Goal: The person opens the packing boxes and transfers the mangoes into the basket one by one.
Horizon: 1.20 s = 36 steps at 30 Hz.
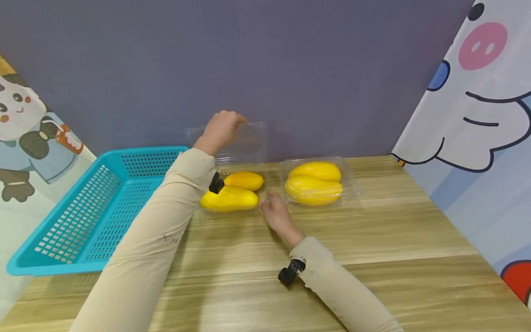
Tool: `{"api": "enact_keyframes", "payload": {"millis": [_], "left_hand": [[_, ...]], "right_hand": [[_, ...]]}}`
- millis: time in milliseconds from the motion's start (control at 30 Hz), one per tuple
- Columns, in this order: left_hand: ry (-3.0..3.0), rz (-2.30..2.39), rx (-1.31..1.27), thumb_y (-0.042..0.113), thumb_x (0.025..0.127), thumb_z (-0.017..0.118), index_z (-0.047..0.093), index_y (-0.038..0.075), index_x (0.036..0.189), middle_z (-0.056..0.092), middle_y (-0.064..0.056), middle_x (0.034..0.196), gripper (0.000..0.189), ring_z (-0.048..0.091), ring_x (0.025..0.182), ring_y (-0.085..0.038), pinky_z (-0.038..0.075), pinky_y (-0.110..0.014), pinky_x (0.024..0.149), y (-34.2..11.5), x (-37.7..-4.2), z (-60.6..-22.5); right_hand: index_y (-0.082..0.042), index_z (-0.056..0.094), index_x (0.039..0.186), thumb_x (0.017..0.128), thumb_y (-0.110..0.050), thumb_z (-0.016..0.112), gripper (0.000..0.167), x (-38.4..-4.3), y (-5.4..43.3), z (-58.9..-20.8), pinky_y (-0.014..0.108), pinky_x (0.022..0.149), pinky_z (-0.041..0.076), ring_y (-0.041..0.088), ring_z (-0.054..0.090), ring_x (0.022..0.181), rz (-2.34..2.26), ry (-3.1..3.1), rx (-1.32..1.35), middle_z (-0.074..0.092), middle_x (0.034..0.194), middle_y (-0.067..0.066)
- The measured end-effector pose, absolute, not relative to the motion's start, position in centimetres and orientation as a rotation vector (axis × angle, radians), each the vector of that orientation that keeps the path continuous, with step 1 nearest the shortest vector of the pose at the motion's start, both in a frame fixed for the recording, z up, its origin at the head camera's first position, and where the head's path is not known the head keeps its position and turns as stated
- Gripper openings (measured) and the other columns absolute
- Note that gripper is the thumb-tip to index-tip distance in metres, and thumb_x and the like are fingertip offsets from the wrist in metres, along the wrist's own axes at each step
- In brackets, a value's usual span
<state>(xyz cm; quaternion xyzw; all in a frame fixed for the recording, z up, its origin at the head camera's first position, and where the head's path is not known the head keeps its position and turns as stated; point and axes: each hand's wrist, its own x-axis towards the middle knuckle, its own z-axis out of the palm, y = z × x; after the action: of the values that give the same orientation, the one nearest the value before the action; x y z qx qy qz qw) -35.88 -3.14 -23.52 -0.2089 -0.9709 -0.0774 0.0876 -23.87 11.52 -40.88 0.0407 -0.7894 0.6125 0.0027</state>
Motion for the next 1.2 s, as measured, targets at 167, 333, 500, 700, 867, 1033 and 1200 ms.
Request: {"api": "enact_keyframes", "payload": {"millis": [167,333,500,700,867,1033,1200], "left_hand": [[-2.86,-0.158,-0.585,-0.013,0.087,0.048,0.06,0.012,0.127,0.061,-0.009,0.126,0.049,0.058,0.111,-0.029,0.047,-0.04,0.094,-3.0,-36.8,-24.0],[-2.859,-0.11,-0.558,-0.012,0.087,0.047,0.059,0.014,0.129,0.06,-0.008,0.127,0.05,0.058,0.112,-0.028,0.048,-0.04,0.094,-2.7,-37.3,-23.9],[-2.87,-0.109,-0.543,-0.012,0.087,0.047,0.058,0.015,0.13,0.059,-0.007,0.129,0.053,0.057,0.114,-0.027,0.048,-0.039,0.093,-2.6,-37.7,-24.1],[-2.863,-0.099,-0.522,-0.009,0.089,0.046,0.054,0.014,0.133,0.059,-0.009,0.129,0.051,0.058,0.111,-0.028,0.051,-0.039,0.088,-3.0,-37.9,-24.6],[-2.857,-0.135,-0.487,-0.005,0.085,0.051,0.054,0.011,0.132,0.06,-0.012,0.125,0.05,0.058,0.108,-0.03,0.051,-0.041,0.088,-3.5,-38.0,-24.7],[-2.86,-0.129,-0.474,0.004,0.087,0.055,0.052,0.008,0.134,0.059,-0.015,0.126,0.047,0.055,0.113,-0.033,0.046,-0.042,0.095,-3.6,-37.9,-24.8],[-2.856,-0.127,-0.486,0.013,0.088,0.058,0.051,0.006,0.133,0.058,-0.016,0.127,0.047,0.051,0.117,-0.035,0.039,-0.044,0.103,-3.6,-37.6,-24.8]], "right_hand": [[0.019,0.029,0.134,0.095,0.0,0.046,0.047,-23.8,11.6,-40.9,0.05,0.105,0.035,0.045,0.038,0.128,1.919,-2.476,0.143,0.035,0.137,0.039],[0.02,0.027,0.135,0.095,0.0,0.044,0.047,-23.6,11.6,-40.8,0.05,0.105,0.035,0.046,0.039,0.127,1.935,-2.477,0.149,0.035,0.137,0.039],[0.02,0.026,0.135,0.096,0.0,0.044,0.048,-23.4,11.6,-40.8,0.05,0.106,0.034,0.045,0.038,0.128,1.949,-2.482,0.144,0.035,0.137,0.039],[0.019,0.025,0.136,0.096,-0.001,0.045,0.049,-23.2,11.6,-40.8,0.05,0.106,0.034,0.045,0.037,0.129,1.964,-2.482,0.143,0.034,0.138,0.038],[0.018,0.028,0.135,0.096,-0.003,0.046,0.048,-23.1,11.5,-40.9,0.05,0.105,0.036,0.044,0.041,0.126,1.939,-2.489,0.135,0.039,0.135,0.037],[0.016,0.027,0.137,0.097,-0.007,0.046,0.05,-23.0,11.6,-40.7,0.049,0.105,0.035,0.043,0.04,0.128,1.923,-2.535,0.125,0.037,0.138,0.035],[0.014,0.025,0.139,0.098,-0.009,0.046,0.052,-23.0,11.8,-40.7,0.049,0.107,0.033,0.043,0.037,0.13,1.914,-2.57,0.121,0.034,0.141,0.033]]}}
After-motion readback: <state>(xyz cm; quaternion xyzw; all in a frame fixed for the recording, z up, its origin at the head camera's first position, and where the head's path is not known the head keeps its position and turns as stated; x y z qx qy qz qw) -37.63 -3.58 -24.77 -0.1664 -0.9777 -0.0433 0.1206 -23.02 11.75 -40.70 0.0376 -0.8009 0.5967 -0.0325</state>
